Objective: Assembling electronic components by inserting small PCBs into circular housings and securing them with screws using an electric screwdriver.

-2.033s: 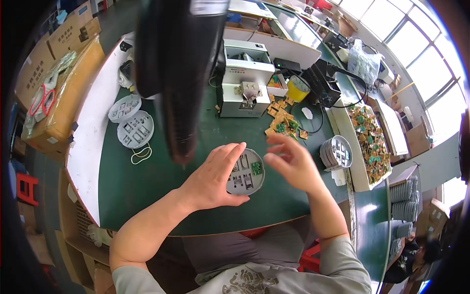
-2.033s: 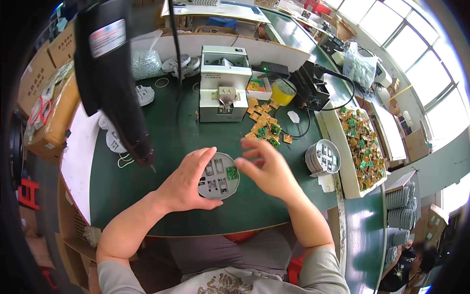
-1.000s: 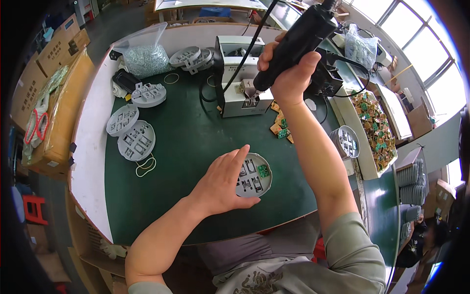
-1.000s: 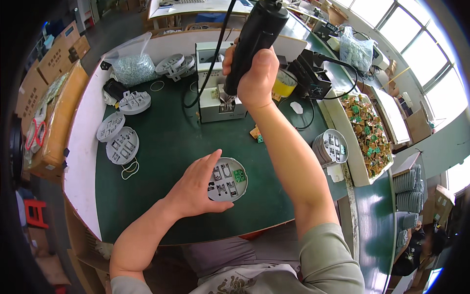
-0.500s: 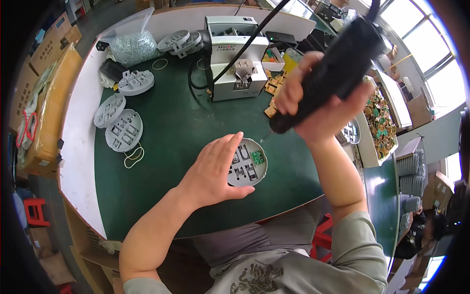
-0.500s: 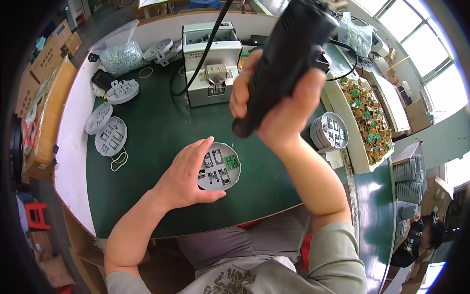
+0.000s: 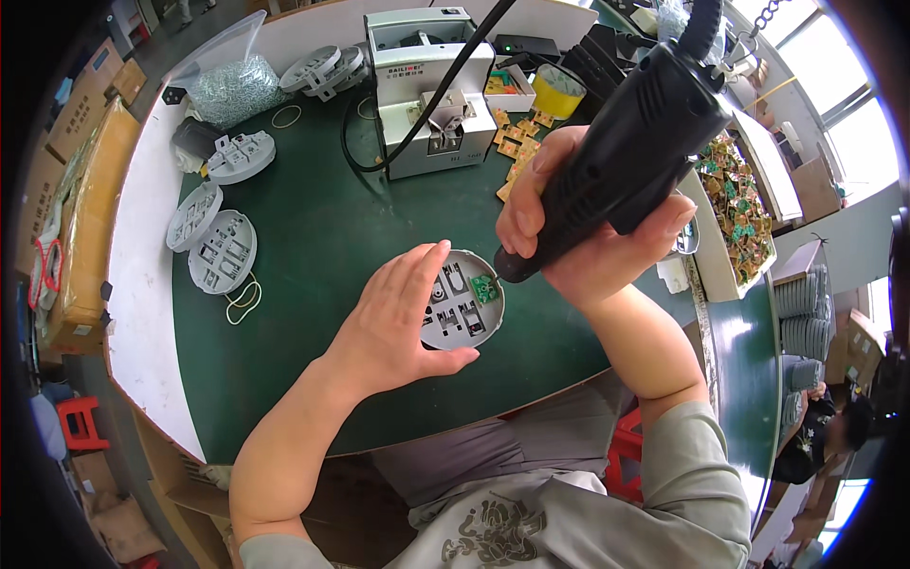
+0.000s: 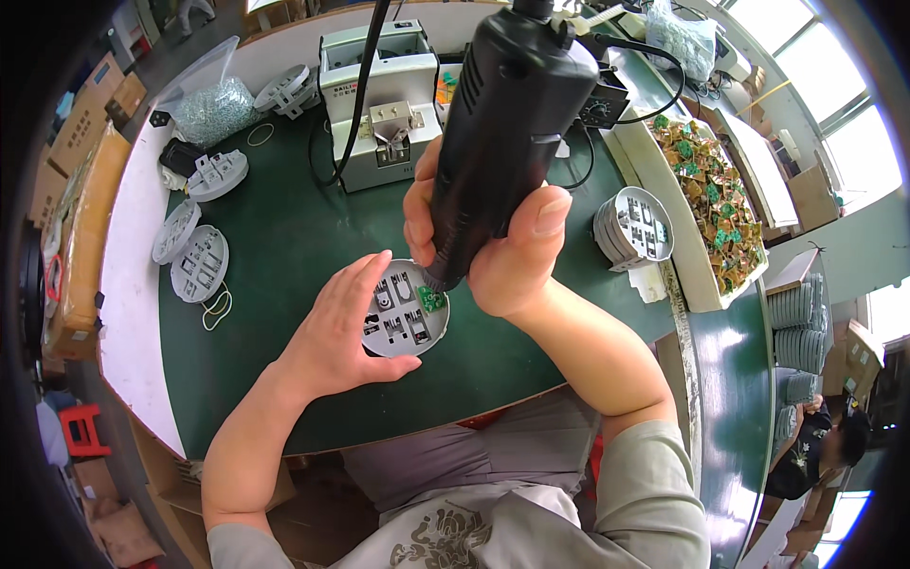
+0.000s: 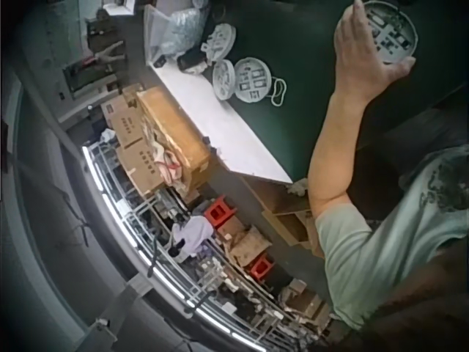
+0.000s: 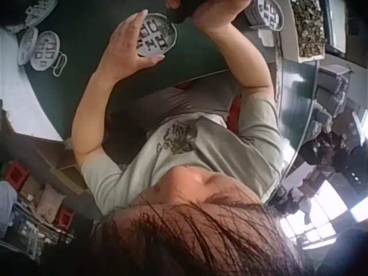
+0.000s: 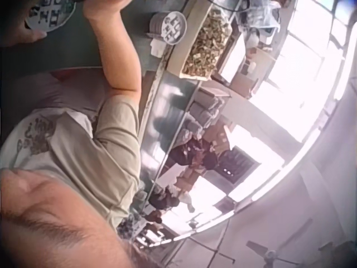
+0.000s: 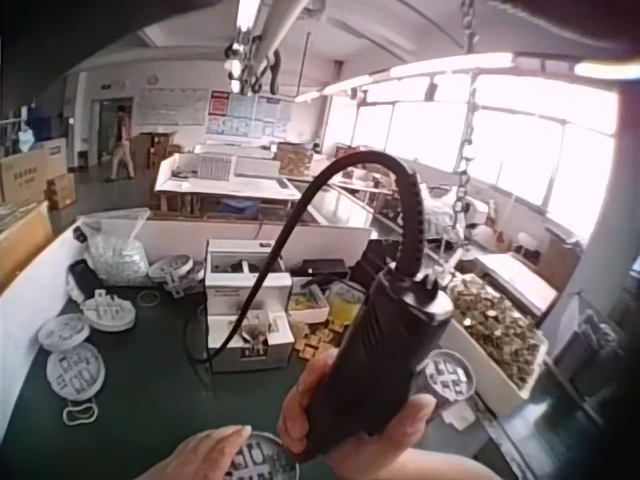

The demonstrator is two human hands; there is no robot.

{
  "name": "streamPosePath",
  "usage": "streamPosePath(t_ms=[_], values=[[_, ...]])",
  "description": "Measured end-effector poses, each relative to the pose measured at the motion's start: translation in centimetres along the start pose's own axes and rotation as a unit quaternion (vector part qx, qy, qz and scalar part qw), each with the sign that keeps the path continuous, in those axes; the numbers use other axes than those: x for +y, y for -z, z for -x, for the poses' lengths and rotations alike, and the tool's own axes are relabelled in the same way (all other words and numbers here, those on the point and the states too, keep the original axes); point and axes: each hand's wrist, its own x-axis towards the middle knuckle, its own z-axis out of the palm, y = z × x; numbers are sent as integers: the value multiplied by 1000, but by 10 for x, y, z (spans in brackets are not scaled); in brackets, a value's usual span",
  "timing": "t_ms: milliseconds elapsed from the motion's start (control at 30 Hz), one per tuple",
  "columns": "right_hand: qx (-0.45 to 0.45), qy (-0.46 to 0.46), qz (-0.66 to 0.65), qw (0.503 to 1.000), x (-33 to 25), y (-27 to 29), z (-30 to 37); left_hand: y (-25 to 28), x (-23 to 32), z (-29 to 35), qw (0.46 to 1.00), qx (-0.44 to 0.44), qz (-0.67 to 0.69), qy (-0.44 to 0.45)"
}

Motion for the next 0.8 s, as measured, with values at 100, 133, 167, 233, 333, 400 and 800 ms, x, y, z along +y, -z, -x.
streamPosePath(t_ms=[100,133,167,233,333,400,800], values=[[-5,2,13,1000,1,-1,1,0,0,0,1000,-2,1,2],[-7,-2,31,999,2,-1,2,0,0,0,1000,-1,1,1],[-8,-6,50,999,3,-1,3,0,-1,0,1000,-1,2,0],[-11,-15,86,996,4,-1,5,-1,-1,0,1000,0,3,-2],[-14,-31,104,994,1,-7,3,1,-2,-1,1000,0,-4,-4],[-17,-45,122,991,-1,-8,2,1,-1,0,1000,-1,-12,-8],[-49,-23,103,993,3,-2,8,-1,1,-1,1000,-15,-18,6]])
